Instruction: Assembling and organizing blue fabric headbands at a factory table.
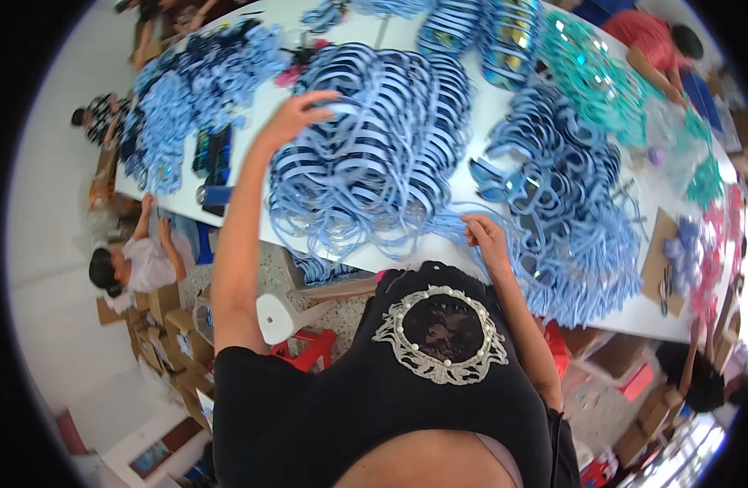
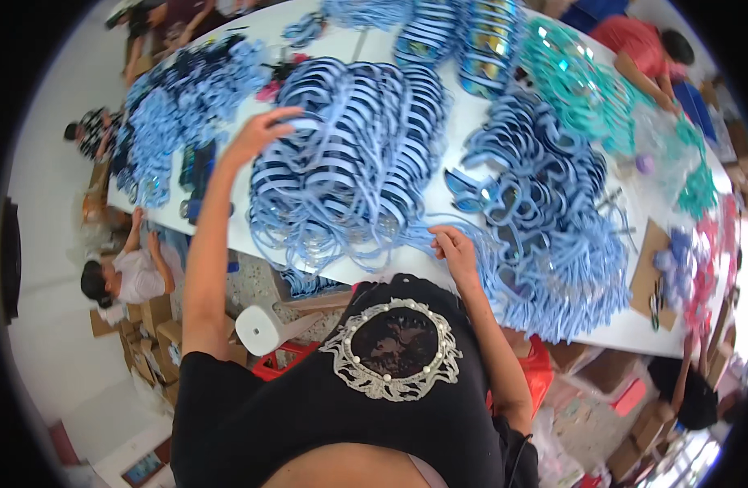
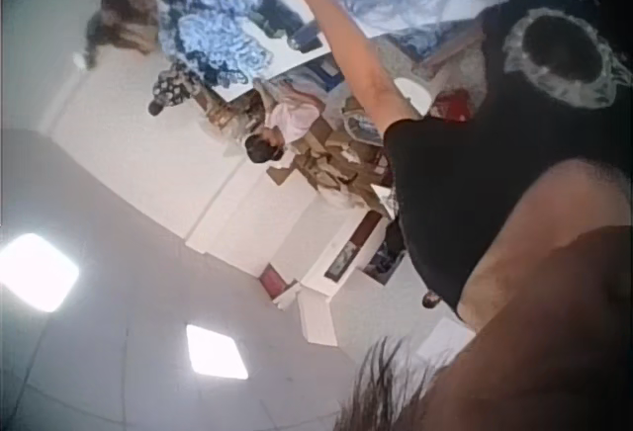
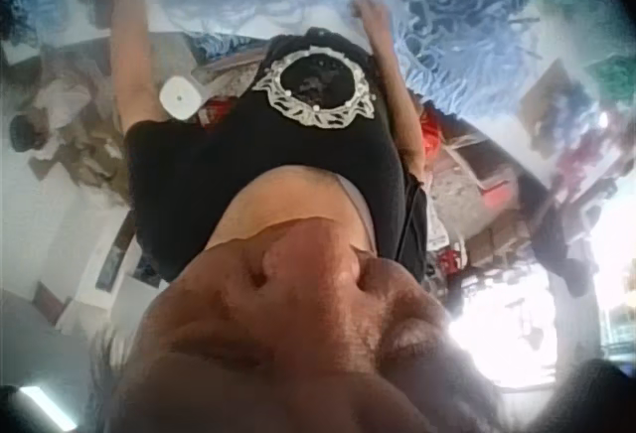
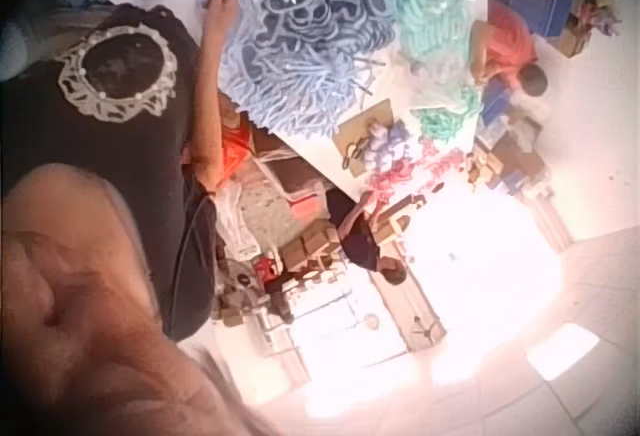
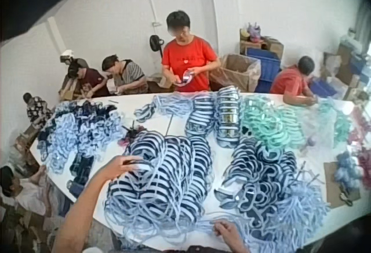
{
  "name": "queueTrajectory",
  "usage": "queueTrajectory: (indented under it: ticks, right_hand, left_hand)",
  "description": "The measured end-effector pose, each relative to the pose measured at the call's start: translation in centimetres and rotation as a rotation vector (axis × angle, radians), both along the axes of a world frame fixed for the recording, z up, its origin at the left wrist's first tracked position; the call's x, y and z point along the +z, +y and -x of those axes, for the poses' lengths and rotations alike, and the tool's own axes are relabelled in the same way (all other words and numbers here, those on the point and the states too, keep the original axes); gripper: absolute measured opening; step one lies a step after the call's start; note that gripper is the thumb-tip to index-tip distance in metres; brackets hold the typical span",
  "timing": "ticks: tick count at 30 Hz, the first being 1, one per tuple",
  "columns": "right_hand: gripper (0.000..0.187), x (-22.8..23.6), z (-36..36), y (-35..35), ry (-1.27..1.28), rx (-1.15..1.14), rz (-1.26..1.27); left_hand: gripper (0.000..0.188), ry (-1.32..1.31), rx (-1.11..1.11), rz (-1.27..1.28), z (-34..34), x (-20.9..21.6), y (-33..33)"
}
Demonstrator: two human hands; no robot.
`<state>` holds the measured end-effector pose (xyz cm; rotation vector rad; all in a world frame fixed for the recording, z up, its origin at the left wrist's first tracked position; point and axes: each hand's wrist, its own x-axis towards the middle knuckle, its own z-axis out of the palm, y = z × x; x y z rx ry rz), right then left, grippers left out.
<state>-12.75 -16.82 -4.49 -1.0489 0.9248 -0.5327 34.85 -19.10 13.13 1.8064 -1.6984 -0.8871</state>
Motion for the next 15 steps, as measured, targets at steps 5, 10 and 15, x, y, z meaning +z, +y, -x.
queueTrajectory:
  ticks: [5, 10, 15]
  right_hand:
    - [0.020, -3.3, 3.4, -1.1, 0.144, -0.043, 0.062]
    - [0.019, -4.8, 6.4, -6.4, 0.398, -0.405, 0.327]
    - [0.036, -4.0, 5.8, -14.1, 0.602, -0.208, 0.929]
  left_hand:
    - [0.041, -0.313, 0.037, 0.292, -3.0, -2.9, -3.0]
    - [0.030, -0.275, 0.199, 0.527, 6.8, -3.5, -0.9]
    - [0.023, -0.017, 0.150, 0.336, 16.5, -5.0, 5.0]
